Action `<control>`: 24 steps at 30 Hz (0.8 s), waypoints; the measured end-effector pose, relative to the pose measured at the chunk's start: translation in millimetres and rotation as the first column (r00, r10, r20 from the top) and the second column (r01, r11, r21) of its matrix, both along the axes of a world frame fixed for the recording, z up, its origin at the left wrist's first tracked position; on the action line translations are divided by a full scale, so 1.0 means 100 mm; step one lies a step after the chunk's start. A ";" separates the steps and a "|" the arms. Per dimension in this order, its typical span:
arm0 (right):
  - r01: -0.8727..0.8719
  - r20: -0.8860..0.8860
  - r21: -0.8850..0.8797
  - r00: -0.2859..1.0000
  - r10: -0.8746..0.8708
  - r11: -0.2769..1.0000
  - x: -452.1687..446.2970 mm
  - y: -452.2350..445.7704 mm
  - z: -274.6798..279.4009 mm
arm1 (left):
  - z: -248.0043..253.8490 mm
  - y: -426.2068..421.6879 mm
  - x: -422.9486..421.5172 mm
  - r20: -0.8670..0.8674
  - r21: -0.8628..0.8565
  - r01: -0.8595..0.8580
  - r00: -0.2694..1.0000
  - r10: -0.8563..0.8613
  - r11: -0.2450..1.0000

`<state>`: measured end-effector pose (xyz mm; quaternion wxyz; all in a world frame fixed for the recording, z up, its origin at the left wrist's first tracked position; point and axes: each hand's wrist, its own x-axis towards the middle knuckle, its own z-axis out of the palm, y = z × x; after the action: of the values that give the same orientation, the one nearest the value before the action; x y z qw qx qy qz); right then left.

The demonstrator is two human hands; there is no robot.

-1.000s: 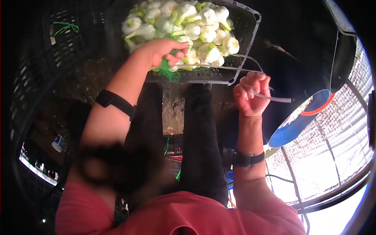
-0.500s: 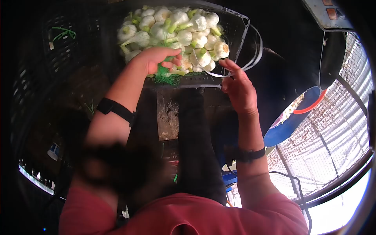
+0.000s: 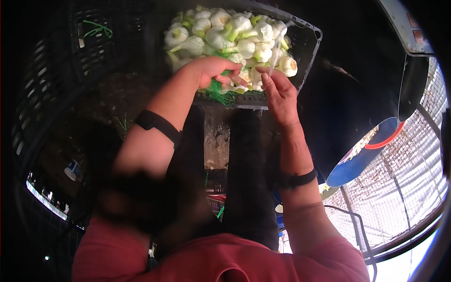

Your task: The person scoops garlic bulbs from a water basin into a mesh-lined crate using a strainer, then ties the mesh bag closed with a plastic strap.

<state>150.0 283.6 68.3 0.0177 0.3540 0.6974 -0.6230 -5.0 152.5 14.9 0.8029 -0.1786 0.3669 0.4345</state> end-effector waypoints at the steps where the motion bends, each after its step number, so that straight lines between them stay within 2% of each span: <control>1: -0.038 -0.007 -0.025 0.999 0.038 0.999 -0.03 -0.01 -0.03 | 0.01 0.00 0.05 -0.027 -0.047 -0.040 0.999 0.039 0.998; 4: -0.062 0.008 -0.132 0.998 0.063 0.989 -0.11 -0.07 -0.08 | -0.02 -0.04 0.12 -0.069 -0.037 -0.140 0.988 0.137 0.989; 6: 0.136 0.106 -0.458 0.989 -0.098 0.879 -0.20 -0.04 -0.02 | -0.05 -0.05 0.14 -0.043 -0.031 -0.160 0.986 0.159 0.987; 8: 0.157 0.107 -0.389 0.986 -0.125 0.908 -0.22 -0.04 0.03 | -0.07 -0.04 0.13 0.067 -0.063 -0.225 0.971 0.230 0.972; 10: 0.149 0.080 -0.342 0.988 -0.130 0.928 -0.21 -0.02 0.02 | -0.07 -0.02 0.12 0.033 -0.114 -0.239 0.969 0.244 0.964; 11: 0.080 0.096 -0.322 0.994 -0.051 0.943 -0.18 0.01 0.01 | -0.07 -0.02 0.11 0.082 -0.066 -0.232 0.968 0.237 0.971; 12: 0.074 0.098 -0.323 0.994 -0.045 0.944 -0.15 -0.01 -0.01 | -0.06 -0.03 0.10 0.128 -0.017 -0.227 0.965 0.228 0.974; 13: 0.046 0.057 -0.311 0.998 -0.029 0.949 -0.14 -0.02 -0.04 | -0.06 -0.03 0.11 0.127 -0.017 -0.233 0.964 0.233 0.972; 15: 0.017 0.014 -0.299 1.000 -0.013 0.954 -0.15 -0.06 -0.05 | 0.04 0.01 0.15 -0.045 -0.160 -0.227 0.974 0.222 0.961; 18: -0.040 -0.059 -0.318 0.998 0.022 0.947 -0.21 -0.10 -0.06 | -0.02 0.00 0.18 -0.050 -0.125 -0.215 0.976 0.210 0.969; 20: 0.097 -0.005 -0.589 0.992 -0.124 0.802 -0.25 -0.09 -0.05 | -0.06 -0.02 0.15 -0.020 -0.116 -0.182 0.983 0.181 0.976; 21: 0.154 0.015 -0.657 0.981 -0.192 0.738 -0.25 -0.06 -0.04 | -0.08 -0.04 0.13 0.013 -0.105 -0.147 0.989 0.150 0.983; 22: 0.155 0.017 -0.657 0.981 -0.192 0.737 -0.22 -0.03 -0.02 | -0.10 -0.05 0.10 0.014 -0.106 -0.147 0.989 0.150 0.983; 24: 0.275 0.094 -0.649 0.954 -0.285 0.709 -0.15 0.06 0.02 | -0.12 -0.05 0.07 0.139 0.026 -0.113 0.984 0.109 0.993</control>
<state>135.2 289.1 70.3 0.0412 0.4225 0.3733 -0.8249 1.7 147.5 2.4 0.8037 -0.2146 0.2929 0.4714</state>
